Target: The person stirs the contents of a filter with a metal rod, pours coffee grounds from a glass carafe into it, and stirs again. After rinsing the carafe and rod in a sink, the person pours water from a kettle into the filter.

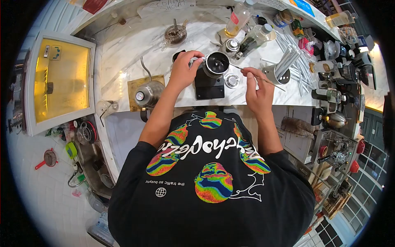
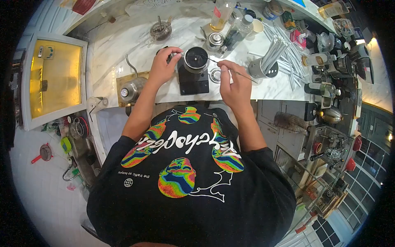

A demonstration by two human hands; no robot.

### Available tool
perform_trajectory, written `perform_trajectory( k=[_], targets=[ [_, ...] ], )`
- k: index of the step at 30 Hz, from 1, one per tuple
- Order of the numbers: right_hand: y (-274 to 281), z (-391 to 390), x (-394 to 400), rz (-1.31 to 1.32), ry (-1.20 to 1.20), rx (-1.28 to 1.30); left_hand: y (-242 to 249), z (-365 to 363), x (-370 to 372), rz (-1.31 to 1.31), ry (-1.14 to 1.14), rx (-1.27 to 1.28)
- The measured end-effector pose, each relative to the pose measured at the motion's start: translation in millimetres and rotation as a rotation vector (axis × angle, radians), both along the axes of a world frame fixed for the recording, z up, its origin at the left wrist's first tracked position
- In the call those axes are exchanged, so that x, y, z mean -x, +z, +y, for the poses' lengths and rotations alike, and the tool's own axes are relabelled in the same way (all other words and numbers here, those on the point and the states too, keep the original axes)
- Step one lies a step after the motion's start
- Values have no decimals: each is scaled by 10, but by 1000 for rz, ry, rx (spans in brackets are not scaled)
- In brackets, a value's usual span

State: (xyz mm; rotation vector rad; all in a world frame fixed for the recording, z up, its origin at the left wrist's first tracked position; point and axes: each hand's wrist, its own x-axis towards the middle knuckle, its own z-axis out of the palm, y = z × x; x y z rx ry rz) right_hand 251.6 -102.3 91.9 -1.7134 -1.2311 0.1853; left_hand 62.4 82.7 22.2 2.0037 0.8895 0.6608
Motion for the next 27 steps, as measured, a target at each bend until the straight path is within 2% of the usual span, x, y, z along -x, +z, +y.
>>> perform_trajectory(
  k=[9, 11, 15, 21, 27],
  targets=[
    [17, -24, 67, -19, 37, -10, -34, -79, 57, 17, -7, -30],
    [23, -47, 22, -32, -20, 10, -13, -95, 64, 16, -23, -66],
    [70, -57, 111, -69, 58, -10, -68, -171, 63, -9, -11, -72],
    [25, -34, 40, -55, 7, 19, -143, -237, 97, -24, 14, 32],
    [6, -3, 110, -103, 65, -47, -157, -199, 67, -23, 4, 74]
  ],
)
